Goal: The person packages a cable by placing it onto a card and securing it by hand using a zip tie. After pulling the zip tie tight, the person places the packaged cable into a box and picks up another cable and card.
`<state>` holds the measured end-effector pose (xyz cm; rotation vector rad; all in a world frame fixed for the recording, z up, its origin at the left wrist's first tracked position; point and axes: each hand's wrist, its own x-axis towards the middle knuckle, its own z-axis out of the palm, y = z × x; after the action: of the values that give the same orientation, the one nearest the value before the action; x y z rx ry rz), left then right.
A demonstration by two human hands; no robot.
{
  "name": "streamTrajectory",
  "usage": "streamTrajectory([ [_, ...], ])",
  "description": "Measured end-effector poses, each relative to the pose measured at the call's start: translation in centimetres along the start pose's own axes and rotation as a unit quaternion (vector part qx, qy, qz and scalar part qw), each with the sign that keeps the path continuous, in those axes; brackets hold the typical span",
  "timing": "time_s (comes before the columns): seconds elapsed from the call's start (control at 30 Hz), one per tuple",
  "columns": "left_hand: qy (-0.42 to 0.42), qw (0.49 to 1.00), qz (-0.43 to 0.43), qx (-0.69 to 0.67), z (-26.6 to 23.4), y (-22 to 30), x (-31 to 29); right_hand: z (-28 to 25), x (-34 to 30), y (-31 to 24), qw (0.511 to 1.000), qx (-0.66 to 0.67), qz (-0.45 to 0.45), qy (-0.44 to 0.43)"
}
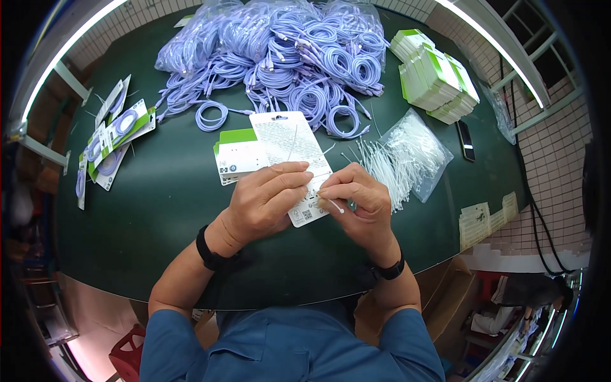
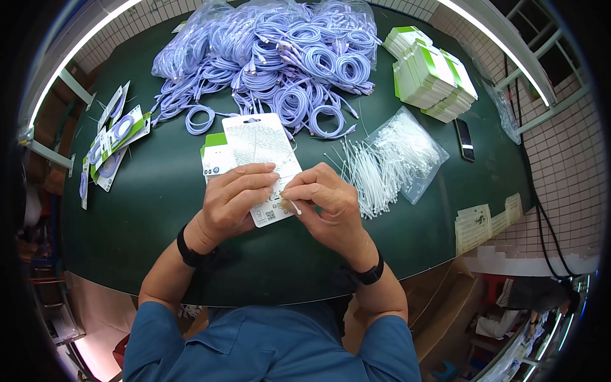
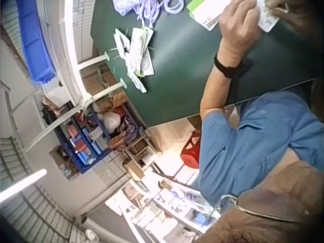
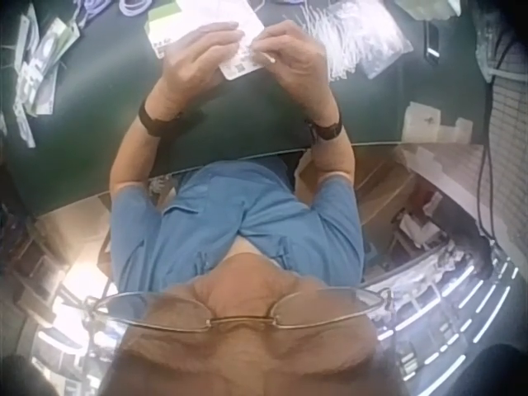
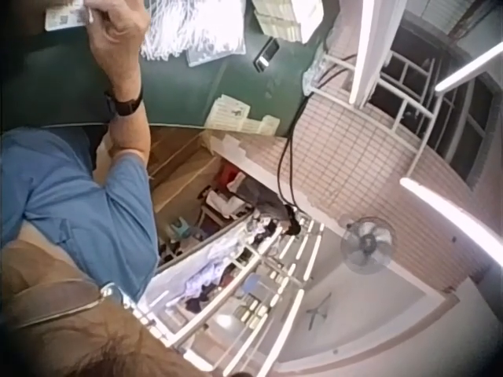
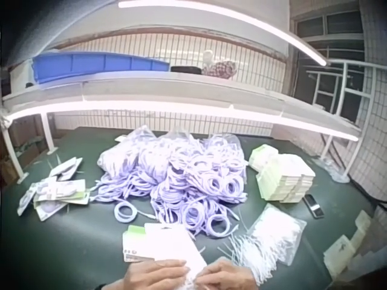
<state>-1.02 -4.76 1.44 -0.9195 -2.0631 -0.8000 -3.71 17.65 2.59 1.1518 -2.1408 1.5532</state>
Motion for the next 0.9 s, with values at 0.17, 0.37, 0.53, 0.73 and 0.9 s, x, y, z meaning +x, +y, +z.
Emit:
streamTrajectory([
  [0.17,-0.048,0.998,0.001,0.050,-1.3,2.7,0.9,-2.5,0.1,-0.5,0.981,0.131,0.123,-0.065],
  [0.37,-0.008,0.999,-0.016,-0.036,0.1,4.6,1.4,-3.4,0.4,-0.8,0.938,0.291,0.154,-0.105],
  [0.53,-0.016,0.965,-0.183,-0.189,0.5,4.9,0.9,-2.7,0.1,-0.6,0.908,0.360,0.209,-0.040],
  [0.73,0.034,0.870,-0.411,-0.271,0.4,3.3,0.6,-0.6,0.2,0.1,0.976,0.103,0.044,0.186],
  [0.9,0.112,0.775,-0.464,-0.415,1.2,1.9,-0.4,-0.1,0.5,0.3,0.971,-0.200,-0.128,0.042],
])
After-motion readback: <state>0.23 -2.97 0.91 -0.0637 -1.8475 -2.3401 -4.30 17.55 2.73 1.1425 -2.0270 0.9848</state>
